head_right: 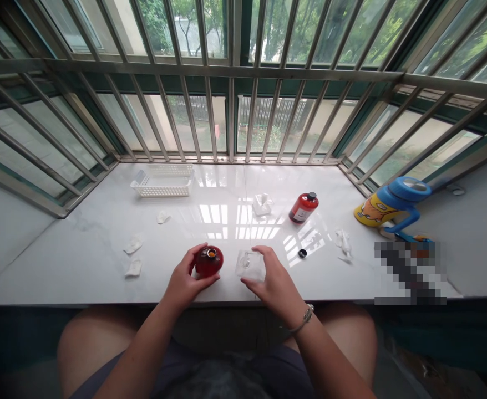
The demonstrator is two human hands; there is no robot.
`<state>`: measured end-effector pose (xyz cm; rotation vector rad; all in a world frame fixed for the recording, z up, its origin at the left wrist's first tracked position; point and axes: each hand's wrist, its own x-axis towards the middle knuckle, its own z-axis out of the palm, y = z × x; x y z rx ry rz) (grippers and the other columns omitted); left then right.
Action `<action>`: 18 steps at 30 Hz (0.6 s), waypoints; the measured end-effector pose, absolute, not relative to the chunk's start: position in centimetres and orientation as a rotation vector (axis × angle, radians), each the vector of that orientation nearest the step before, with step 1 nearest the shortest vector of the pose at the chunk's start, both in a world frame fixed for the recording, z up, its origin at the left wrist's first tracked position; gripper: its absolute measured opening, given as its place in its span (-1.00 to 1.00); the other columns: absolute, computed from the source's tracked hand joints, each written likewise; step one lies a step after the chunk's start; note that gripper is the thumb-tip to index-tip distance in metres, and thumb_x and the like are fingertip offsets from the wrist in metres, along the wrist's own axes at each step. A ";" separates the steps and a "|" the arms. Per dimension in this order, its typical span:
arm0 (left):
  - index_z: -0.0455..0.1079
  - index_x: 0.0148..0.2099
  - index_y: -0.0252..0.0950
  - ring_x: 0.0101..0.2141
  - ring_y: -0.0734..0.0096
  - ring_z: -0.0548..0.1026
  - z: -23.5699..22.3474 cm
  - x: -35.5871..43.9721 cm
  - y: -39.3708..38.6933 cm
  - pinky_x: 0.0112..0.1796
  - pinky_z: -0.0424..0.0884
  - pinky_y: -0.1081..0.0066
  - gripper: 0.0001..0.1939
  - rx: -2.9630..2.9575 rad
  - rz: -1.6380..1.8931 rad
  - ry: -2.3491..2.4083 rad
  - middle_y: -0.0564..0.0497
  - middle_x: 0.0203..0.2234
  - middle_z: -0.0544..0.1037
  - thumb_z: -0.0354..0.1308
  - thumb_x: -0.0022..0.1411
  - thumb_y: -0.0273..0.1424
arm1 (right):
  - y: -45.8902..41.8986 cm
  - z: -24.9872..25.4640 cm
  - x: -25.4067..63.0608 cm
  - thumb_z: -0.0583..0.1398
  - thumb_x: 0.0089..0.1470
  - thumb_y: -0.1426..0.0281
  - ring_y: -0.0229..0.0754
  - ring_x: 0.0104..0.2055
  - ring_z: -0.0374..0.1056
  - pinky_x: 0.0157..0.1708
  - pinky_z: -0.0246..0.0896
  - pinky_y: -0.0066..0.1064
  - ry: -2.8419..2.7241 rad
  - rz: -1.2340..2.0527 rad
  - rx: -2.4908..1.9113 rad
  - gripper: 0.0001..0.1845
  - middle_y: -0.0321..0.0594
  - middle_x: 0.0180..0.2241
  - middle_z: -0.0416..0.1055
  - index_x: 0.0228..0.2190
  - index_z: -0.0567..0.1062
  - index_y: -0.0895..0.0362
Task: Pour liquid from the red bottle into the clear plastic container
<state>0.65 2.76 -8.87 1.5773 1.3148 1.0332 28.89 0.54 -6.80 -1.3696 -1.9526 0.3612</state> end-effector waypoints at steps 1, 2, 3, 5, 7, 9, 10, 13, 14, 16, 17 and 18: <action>0.34 0.36 -0.07 0.26 -0.04 0.52 -9.0 0.7 2.8 0.29 0.44 -0.04 -0.17 1.550 1.048 1.333 -0.12 0.28 0.52 0.58 0.11 -0.20 | 0.5 -7.3 29.1 0.45 0.15 0.30 0.06 0.13 0.52 0.10 0.54 -0.13 -1.940 0.395 -1.371 -0.29 -0.05 0.12 0.45 0.23 0.32 0.04; 0.33 0.36 -0.07 0.25 -0.03 0.53 -9.0 0.7 2.9 0.28 0.46 -0.02 -0.17 1.528 1.063 1.348 -0.12 0.28 0.52 0.57 0.11 -0.20 | 0.5 -7.8 29.4 0.46 0.14 0.29 0.05 0.15 0.50 0.12 0.53 -0.12 -1.931 0.425 -1.369 -0.29 -0.04 0.13 0.44 0.23 0.33 0.03; 0.32 0.36 -0.08 0.24 -0.02 0.54 -9.1 0.7 3.0 0.26 0.48 0.00 -0.17 1.513 1.080 1.361 -0.13 0.28 0.51 0.57 0.12 -0.19 | 0.6 -8.3 29.7 0.46 0.14 0.28 0.06 0.18 0.48 0.15 0.51 -0.11 -1.926 0.449 -1.366 -0.29 -0.04 0.15 0.43 0.23 0.34 0.03; 0.31 0.36 -0.08 0.23 0.00 0.55 -9.2 0.8 3.2 0.26 0.48 0.01 -0.16 1.499 1.113 1.375 -0.14 0.27 0.51 0.57 0.12 -0.18 | 0.8 -9.1 30.2 0.48 0.14 0.28 0.10 0.25 0.42 0.23 0.45 -0.04 -1.922 0.474 -1.373 -0.27 -0.02 0.18 0.40 0.24 0.35 0.02; 0.31 0.35 -0.08 0.23 0.00 0.54 -9.3 0.9 3.4 0.28 0.45 -0.01 -0.16 1.492 1.139 1.367 -0.14 0.27 0.50 0.58 0.10 -0.16 | 1.0 -9.8 30.6 0.50 0.11 0.27 0.14 0.28 0.39 0.28 0.39 0.05 -1.913 0.475 -1.404 -0.25 -0.02 0.20 0.40 0.25 0.36 -0.01; 0.33 0.33 -0.08 0.25 -0.01 0.52 -9.4 1.1 3.6 0.31 0.42 -0.04 -0.15 1.482 1.161 1.333 -0.14 0.28 0.50 0.60 0.08 -0.16 | 1.3 -10.4 31.0 0.52 0.07 0.26 0.17 0.29 0.37 0.31 0.34 0.12 -1.893 0.481 -1.448 -0.21 -0.03 0.20 0.41 0.25 0.38 -0.05; 0.33 0.33 -0.08 0.27 -0.02 0.51 -9.4 1.2 3.6 0.32 0.40 -0.05 -0.16 1.479 1.172 1.308 -0.13 0.28 0.50 0.60 0.07 -0.16 | 1.4 -10.7 31.2 0.53 0.05 0.24 0.18 0.29 0.37 0.32 0.32 0.13 -1.882 0.491 -1.470 -0.18 -0.04 0.21 0.41 0.26 0.38 -0.06; 0.33 0.32 -0.08 0.30 -0.02 0.48 -9.7 1.6 3.5 0.35 0.37 -0.07 -0.16 1.475 1.198 1.243 -0.14 0.29 0.49 0.61 0.08 -0.18 | 1.7 -11.5 31.9 0.53 0.04 0.19 0.21 0.29 0.36 0.33 0.30 0.15 -1.862 0.514 -1.523 -0.11 -0.04 0.22 0.42 0.31 0.36 -0.08; 0.33 0.32 -0.08 0.31 -0.03 0.48 -9.8 1.8 3.5 0.35 0.37 -0.08 -0.17 1.473 1.199 1.232 -0.14 0.29 0.49 0.61 0.08 -0.18 | 1.7 -11.7 32.1 0.53 0.04 0.17 0.22 0.29 0.36 0.32 0.30 0.15 -1.857 0.517 -1.537 -0.08 -0.04 0.22 0.43 0.34 0.34 -0.08; 0.32 0.31 -0.09 0.31 -0.03 0.48 -10.1 2.1 3.3 0.36 0.36 -0.11 -0.17 1.468 1.192 1.225 -0.15 0.30 0.48 0.61 0.08 -0.19 | 1.8 -12.1 32.6 0.52 0.05 0.15 0.22 0.28 0.37 0.31 0.32 0.14 -1.849 0.530 -1.559 -0.03 -0.04 0.23 0.42 0.38 0.30 -0.08; 0.32 0.31 -0.09 0.31 -0.03 0.48 -10.2 2.2 3.3 0.36 0.36 -0.11 -0.17 1.463 1.187 1.224 -0.15 0.30 0.48 0.61 0.08 -0.20 | 1.8 -12.3 32.8 0.52 0.06 0.14 0.21 0.28 0.38 0.30 0.33 0.13 -1.846 0.538 -1.567 -0.02 -0.03 0.24 0.42 0.40 0.27 -0.08; 0.32 0.31 -0.08 0.30 -0.03 0.48 -10.3 2.3 3.2 0.35 0.37 -0.12 -0.17 1.455 1.183 1.224 -0.15 0.30 0.48 0.61 0.08 -0.20 | 1.7 -12.5 33.0 0.51 0.07 0.13 0.20 0.28 0.38 0.30 0.34 0.12 -1.844 0.543 -1.575 -0.01 -0.03 0.25 0.41 0.41 0.25 -0.08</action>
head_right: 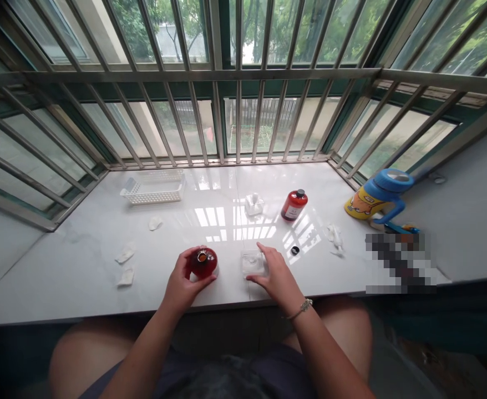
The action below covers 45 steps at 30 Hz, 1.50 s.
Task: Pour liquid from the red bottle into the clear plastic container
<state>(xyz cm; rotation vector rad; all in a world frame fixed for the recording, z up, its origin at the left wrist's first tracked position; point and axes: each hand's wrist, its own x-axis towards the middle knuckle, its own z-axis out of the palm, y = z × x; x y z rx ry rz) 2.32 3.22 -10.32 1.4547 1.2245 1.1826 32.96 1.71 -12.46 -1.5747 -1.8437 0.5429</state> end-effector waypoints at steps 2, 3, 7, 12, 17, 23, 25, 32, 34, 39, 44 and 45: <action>0.32 0.31 -0.08 0.30 -0.02 0.48 -10.6 2.4 3.2 0.34 0.40 -0.11 -0.17 1.437 1.182 1.231 -0.14 0.30 0.48 0.61 0.08 -0.20 | 1.5 -12.8 33.4 0.49 0.10 0.12 0.20 0.30 0.38 0.30 0.34 0.10 -1.843 0.531 -1.587 0.00 -0.02 0.27 0.40 0.43 0.22 -0.06; 0.32 0.31 -0.08 0.30 -0.03 0.48 -10.7 2.4 3.2 0.33 0.41 -0.11 -0.16 1.433 1.186 1.236 -0.14 0.29 0.48 0.61 0.07 -0.20 | 1.4 -12.9 33.7 0.49 0.10 0.10 0.20 0.31 0.36 0.31 0.33 0.11 -1.848 0.514 -1.586 0.01 0.00 0.28 0.39 0.44 0.21 -0.05; 0.29 0.34 -0.08 0.31 -0.04 0.48 -10.9 2.0 3.3 0.34 0.39 -0.13 -0.16 1.479 1.167 1.248 -0.16 0.30 0.47 0.59 0.11 -0.17 | 0.9 -12.9 35.3 0.40 0.21 0.03 0.21 0.35 0.33 0.34 0.29 0.12 -1.883 0.382 -1.504 -0.11 0.03 0.31 0.38 0.41 0.25 0.00; 0.18 0.45 -0.06 0.42 -0.20 0.31 -10.2 1.9 2.5 0.40 0.26 -0.25 0.02 1.575 1.156 1.350 -0.22 0.43 0.32 0.61 0.08 -0.11 | 0.9 -12.5 38.2 0.20 0.43 0.17 0.14 0.20 0.42 0.28 0.28 0.06 -1.787 -0.045 -1.624 -0.56 0.04 0.12 0.52 0.22 0.44 0.09; 0.12 0.50 -0.10 0.44 -0.19 0.28 -8.9 2.1 1.4 0.40 0.25 -0.27 -0.03 1.815 1.319 1.457 -0.25 0.44 0.29 0.53 0.20 -0.10 | 1.5 -12.6 39.8 0.21 0.38 0.23 0.24 0.16 0.39 0.14 0.32 0.05 -1.731 -0.272 -1.988 -0.56 0.09 0.10 0.54 0.19 0.46 0.16; 0.16 0.47 -0.12 0.38 -0.12 0.38 -8.2 2.1 1.7 0.36 0.36 -0.19 -0.14 1.990 1.281 1.428 -0.25 0.37 0.38 0.48 0.27 -0.16 | 2.3 -12.6 39.9 0.18 0.35 0.34 0.19 -0.04 0.46 -0.08 0.38 -0.03 -1.736 -0.218 -2.176 -0.68 0.02 -0.06 0.59 0.08 0.51 0.11; 0.17 0.47 -0.11 0.37 -0.12 0.39 -8.0 2.3 1.9 0.35 0.38 -0.18 -0.15 1.977 1.263 1.436 -0.23 0.37 0.39 0.48 0.28 -0.16 | 2.6 -12.5 39.8 0.17 0.32 0.36 0.16 -0.05 0.48 -0.06 0.40 -0.04 -1.724 -0.170 -2.109 -0.71 0.02 -0.08 0.58 0.03 0.51 0.12; 0.21 0.44 -0.08 0.32 -0.07 0.47 -7.7 2.9 2.5 0.27 0.50 -0.09 -0.21 1.889 1.163 1.406 -0.17 0.31 0.49 0.46 0.30 -0.17 | 2.2 -8.6 36.4 0.27 0.22 0.29 0.01 -0.10 0.55 -0.01 0.53 -0.09 -1.460 0.108 -1.750 -0.68 -0.09 -0.09 0.54 -0.01 0.47 0.07; 0.23 0.43 -0.07 0.30 -0.03 0.49 -7.7 3.0 2.6 0.26 0.51 -0.06 -0.27 1.886 1.130 1.394 -0.16 0.31 0.50 0.43 0.33 -0.19 | 1.7 -6.4 34.3 0.28 0.24 0.29 -0.03 -0.10 0.55 0.01 0.54 -0.11 -1.494 0.176 -1.625 -0.67 -0.11 -0.06 0.54 0.02 0.46 0.06; 0.25 0.41 -0.06 0.30 -0.01 0.49 -7.6 3.2 2.7 0.27 0.49 -0.04 -0.31 1.904 1.149 1.396 -0.14 0.30 0.49 0.41 0.35 -0.22 | 1.3 -2.7 27.8 0.27 0.25 0.42 -0.05 -0.06 0.55 0.00 0.55 -0.15 -1.761 0.360 -1.325 -0.67 -0.16 -0.06 0.55 0.04 0.44 0.02; 0.26 0.42 -0.04 0.28 0.01 0.51 -7.7 3.2 2.6 0.26 0.49 -0.01 -0.34 1.923 1.175 1.373 -0.12 0.30 0.49 0.38 0.36 -0.28 | 2.4 -2.6 23.4 0.26 0.24 0.52 0.03 0.01 0.54 0.04 0.56 -0.01 -1.930 0.433 -1.176 -0.47 -0.11 -0.02 0.56 0.19 0.37 -0.01; 0.26 0.42 -0.04 0.27 0.02 0.52 -7.7 3.2 2.6 0.25 0.50 0.00 -0.34 1.921 1.179 1.366 -0.12 0.29 0.49 0.37 0.36 -0.30 | 2.6 -2.5 22.9 0.26 0.24 0.53 0.05 0.01 0.54 0.03 0.56 0.01 -1.953 0.428 -1.175 -0.44 -0.10 -0.03 0.56 0.22 0.35 -0.02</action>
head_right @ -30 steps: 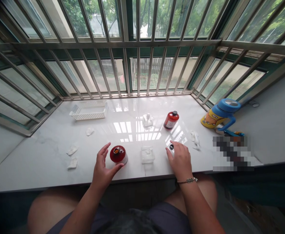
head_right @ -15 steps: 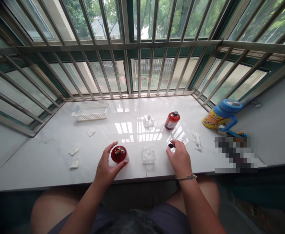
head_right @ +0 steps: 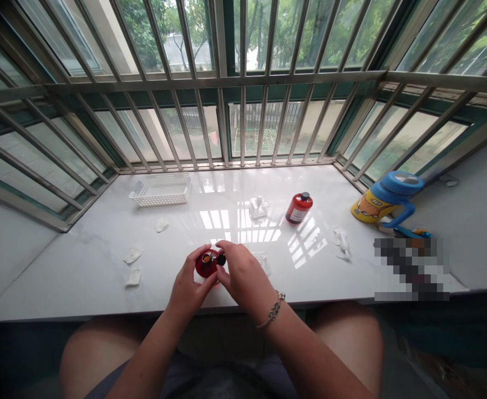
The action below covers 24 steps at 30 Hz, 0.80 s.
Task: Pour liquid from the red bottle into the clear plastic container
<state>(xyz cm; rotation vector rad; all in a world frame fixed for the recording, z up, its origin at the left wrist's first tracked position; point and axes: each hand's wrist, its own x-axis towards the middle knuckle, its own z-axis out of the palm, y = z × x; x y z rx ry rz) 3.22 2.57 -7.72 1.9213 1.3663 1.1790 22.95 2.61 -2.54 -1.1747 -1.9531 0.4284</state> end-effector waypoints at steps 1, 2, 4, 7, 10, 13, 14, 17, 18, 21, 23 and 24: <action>0.25 0.42 -0.03 0.25 0.03 0.53 -7.7 3.2 2.6 0.24 0.51 0.01 -0.35 1.918 1.187 1.363 -0.12 0.29 0.50 0.36 0.37 -0.32 | 2.8 -2.4 22.6 0.27 0.24 0.54 0.07 0.01 0.54 0.02 0.56 0.03 -1.970 0.429 -1.179 -0.41 -0.10 -0.04 0.57 0.24 0.34 -0.02; 0.25 0.42 -0.03 0.24 0.04 0.54 -7.8 3.3 2.5 0.23 0.52 0.02 -0.36 1.914 1.195 1.363 -0.12 0.28 0.50 0.34 0.38 -0.33 | 2.9 -2.2 22.4 0.28 0.23 0.54 0.08 0.01 0.54 0.02 0.56 0.03 -1.979 0.440 -1.187 -0.38 -0.11 -0.05 0.57 0.25 0.32 -0.02; 0.26 0.42 -0.03 0.23 0.06 0.55 -7.8 3.3 2.5 0.20 0.54 0.04 -0.38 1.904 1.203 1.370 -0.12 0.27 0.51 0.33 0.39 -0.33 | 3.1 -1.8 22.1 0.29 0.22 0.55 0.06 0.01 0.55 0.03 0.55 0.01 -1.970 0.492 -1.198 -0.32 -0.13 -0.03 0.58 0.29 0.29 -0.04; 0.27 0.40 -0.04 0.21 0.06 0.57 -7.8 3.4 2.6 0.15 0.58 0.07 -0.37 1.903 1.213 1.371 -0.12 0.26 0.52 0.34 0.37 -0.33 | 3.3 -1.4 21.7 0.29 0.23 0.56 0.01 0.03 0.56 0.06 0.54 -0.03 -1.943 0.586 -1.187 -0.26 -0.18 -0.01 0.59 0.33 0.24 -0.08; 0.27 0.39 -0.05 0.18 0.06 0.59 -7.9 3.4 2.6 0.12 0.61 0.09 -0.37 1.927 1.238 1.375 -0.11 0.23 0.55 0.35 0.35 -0.36 | 3.5 -1.5 21.3 0.29 0.24 0.57 0.00 0.06 0.55 0.09 0.53 -0.03 -1.938 0.615 -1.160 -0.22 -0.18 0.02 0.59 0.36 0.21 -0.11; 0.25 0.41 -0.06 0.16 0.07 0.61 -8.2 3.3 2.6 0.11 0.62 0.09 -0.35 1.946 1.248 1.382 -0.12 0.21 0.56 0.32 0.36 -0.39 | 3.6 -1.9 20.7 0.30 0.21 0.59 -0.01 0.06 0.55 0.10 0.53 -0.05 -1.923 0.638 -1.154 -0.17 -0.19 0.03 0.58 0.37 0.20 -0.12; 0.24 0.42 -0.06 0.15 0.08 0.61 -8.3 3.3 2.6 0.11 0.62 0.09 -0.35 1.949 1.252 1.386 -0.12 0.21 0.57 0.31 0.36 -0.40 | 3.6 -2.1 20.6 0.29 0.20 0.60 -0.01 0.06 0.55 0.10 0.52 -0.05 -1.915 0.644 -1.154 -0.17 -0.20 0.02 0.58 0.37 0.20 -0.13; 0.23 0.43 -0.06 0.15 0.08 0.62 -8.4 3.3 2.5 0.12 0.62 0.08 -0.34 1.955 1.266 1.383 -0.12 0.20 0.58 0.30 0.36 -0.41 | 3.5 -2.5 20.3 0.29 0.20 0.59 -0.02 0.06 0.53 0.13 0.51 -0.03 -1.887 0.654 -1.157 -0.18 -0.20 0.00 0.57 0.37 0.22 -0.13; 0.23 0.43 -0.06 0.15 0.07 0.62 -8.5 3.3 2.5 0.12 0.62 0.08 -0.34 1.953 1.271 1.376 -0.11 0.20 0.58 0.31 0.36 -0.41 | 3.4 -2.6 20.3 0.30 0.20 0.58 -0.02 0.06 0.52 0.14 0.50 -0.02 -1.878 0.655 -1.157 -0.18 -0.20 0.01 0.56 0.37 0.22 -0.13; 0.24 0.43 -0.03 0.15 0.08 0.63 -8.5 3.3 2.5 0.11 0.64 0.08 -0.34 1.914 1.285 1.336 -0.12 0.23 0.56 0.33 0.37 -0.38 | 3.0 -2.8 20.4 0.36 0.19 0.53 0.01 0.07 0.50 0.16 0.49 0.02 -1.849 0.651 -1.165 -0.15 -0.18 0.02 0.54 0.37 0.20 -0.13; 0.23 0.44 -0.01 0.12 0.10 0.64 -8.5 3.3 2.5 0.10 0.65 0.08 -0.32 1.871 1.276 1.306 -0.12 0.25 0.54 0.36 0.37 -0.35 | 2.7 -2.9 20.5 0.40 0.17 0.48 0.04 0.03 0.50 0.13 0.51 0.06 -1.819 0.634 -1.206 -0.13 -0.18 -0.04 0.54 0.37 0.19 -0.12; 0.23 0.44 0.01 0.12 0.10 0.65 -8.5 3.3 2.5 0.09 0.66 0.08 -0.32 1.853 1.270 1.293 -0.12 0.25 0.54 0.37 0.37 -0.33 | 2.6 -2.9 20.7 0.42 0.16 0.45 0.05 0.01 0.50 0.11 0.52 0.08 -1.802 0.622 -1.231 -0.12 -0.17 -0.05 0.54 0.37 0.19 -0.11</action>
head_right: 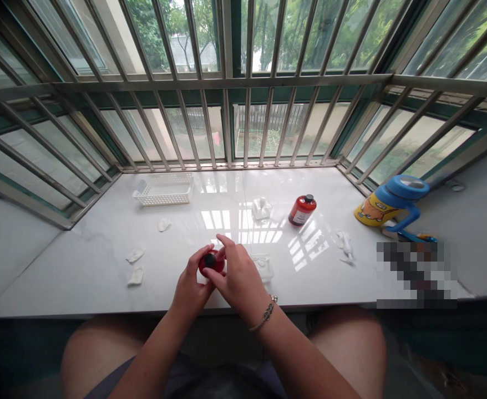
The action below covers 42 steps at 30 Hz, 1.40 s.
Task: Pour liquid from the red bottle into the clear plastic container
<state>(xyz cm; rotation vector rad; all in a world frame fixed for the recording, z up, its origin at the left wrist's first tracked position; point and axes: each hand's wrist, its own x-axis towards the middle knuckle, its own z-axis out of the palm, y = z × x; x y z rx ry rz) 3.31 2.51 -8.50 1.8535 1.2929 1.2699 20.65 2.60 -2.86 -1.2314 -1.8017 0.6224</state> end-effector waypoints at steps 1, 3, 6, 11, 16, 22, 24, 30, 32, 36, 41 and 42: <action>0.24 0.44 0.01 0.12 0.10 0.65 -8.5 3.3 2.5 0.10 0.66 0.08 -0.31 1.839 1.262 1.287 -0.11 0.26 0.53 0.38 0.37 -0.31 | 2.5 -2.8 20.8 0.43 0.15 0.42 0.06 0.02 0.50 0.11 0.52 0.09 -1.787 0.614 -1.249 -0.11 -0.16 -0.04 0.53 0.37 0.19 -0.10; 0.25 0.43 0.02 0.15 0.07 0.63 -8.5 3.4 2.5 0.11 0.65 0.05 -0.29 1.827 1.252 1.302 -0.11 0.28 0.51 0.42 0.33 -0.30 | 2.2 -2.8 20.9 0.44 0.15 0.39 0.09 0.13 0.48 0.16 0.50 0.11 -1.781 0.623 -1.237 -0.10 -0.09 0.08 0.50 0.38 0.18 -0.08; 0.24 0.42 0.00 0.21 0.00 0.59 -8.6 3.5 2.5 0.15 0.61 -0.02 -0.24 1.819 1.259 1.371 -0.12 0.29 0.52 0.46 0.28 -0.31 | 1.9 -2.6 21.0 0.42 0.17 0.38 0.09 0.30 0.39 0.29 0.41 0.08 -1.804 0.724 -1.171 -0.09 -0.05 0.24 0.42 0.39 0.13 -0.07; 0.19 0.43 -0.02 0.27 0.01 0.54 -8.6 3.5 2.5 0.24 0.54 -0.04 -0.24 1.815 1.269 1.328 -0.14 0.32 0.50 0.44 0.31 -0.29 | 1.9 -2.6 20.8 0.39 0.20 0.40 0.09 0.17 0.46 0.24 0.44 0.13 -1.783 0.693 -1.252 -0.20 -0.08 0.09 0.50 0.35 0.19 -0.05; 0.24 0.41 -0.05 0.21 0.01 0.59 -8.4 3.5 2.5 0.17 0.61 0.00 -0.29 1.810 1.290 1.347 -0.15 0.27 0.53 0.43 0.32 -0.29 | 2.1 -2.4 20.5 0.35 0.23 0.43 0.11 0.30 0.38 0.30 0.39 0.15 -1.786 0.656 -1.218 -0.27 -0.07 0.19 0.47 0.32 0.23 -0.06; 0.24 0.41 -0.04 0.25 -0.01 0.56 -8.3 3.5 2.4 0.19 0.59 -0.03 -0.27 1.781 1.272 1.349 -0.14 0.29 0.52 0.44 0.29 -0.30 | 1.7 -2.6 20.3 0.38 0.21 0.36 0.10 0.06 0.49 0.11 0.52 0.09 -1.738 0.599 -1.271 -0.35 -0.09 -0.05 0.51 0.24 0.29 -0.01; 0.24 0.41 -0.04 0.25 -0.01 0.56 -8.4 3.5 2.5 0.18 0.60 -0.01 -0.26 1.780 1.266 1.342 -0.13 0.29 0.52 0.45 0.29 -0.31 | 1.5 -2.8 20.4 0.38 0.21 0.34 0.10 0.04 0.49 0.09 0.51 0.09 -1.711 0.559 -1.294 -0.38 -0.08 -0.06 0.49 0.20 0.29 0.01; 0.26 0.38 -0.03 0.24 -0.03 0.57 -8.7 3.5 2.6 0.21 0.56 -0.06 -0.24 1.777 1.269 1.396 -0.11 0.26 0.55 0.49 0.24 -0.30 | 1.1 -2.7 20.4 0.36 0.22 0.37 0.07 0.24 0.42 0.22 0.45 0.03 -1.782 0.695 -1.199 -0.28 -0.02 0.16 0.44 0.29 0.20 -0.01; 0.25 0.39 -0.03 0.25 -0.01 0.56 -8.5 3.6 2.5 0.23 0.55 -0.05 -0.25 1.768 1.258 1.367 -0.12 0.28 0.53 0.47 0.26 -0.31 | 1.2 -2.7 20.3 0.37 0.21 0.34 0.09 0.10 0.47 0.12 0.50 0.05 -1.747 0.620 -1.264 -0.40 -0.04 0.03 0.47 0.18 0.27 0.02; 0.25 0.39 -0.05 0.23 0.02 0.57 -8.2 3.6 2.5 0.19 0.59 0.02 -0.27 1.775 1.262 1.345 -0.12 0.28 0.53 0.45 0.27 -0.32 | 1.6 -2.7 20.1 0.34 0.24 0.39 0.09 0.10 0.46 0.12 0.49 0.06 -1.727 0.542 -1.259 -0.47 -0.04 0.02 0.46 0.15 0.28 0.02; 0.28 0.37 -0.08 0.19 0.06 0.60 -8.2 3.5 2.5 0.17 0.60 0.05 -0.37 1.837 1.282 1.406 -0.12 0.24 0.56 0.34 0.32 -0.38 | 2.5 -2.2 19.7 0.23 0.23 0.62 0.04 0.10 0.45 0.13 0.46 0.00 -1.865 0.593 -1.181 -0.44 -0.10 0.05 0.50 0.16 0.31 -0.04; 0.28 0.37 -0.08 0.20 0.06 0.60 -8.2 3.5 2.5 0.18 0.59 0.05 -0.38 1.843 1.277 1.415 -0.11 0.24 0.56 0.33 0.32 -0.39 | 2.7 -2.1 19.7 0.24 0.21 0.64 0.03 0.06 0.45 0.10 0.47 -0.01 -1.871 0.596 -1.191 -0.45 -0.12 0.02 0.51 0.13 0.32 -0.03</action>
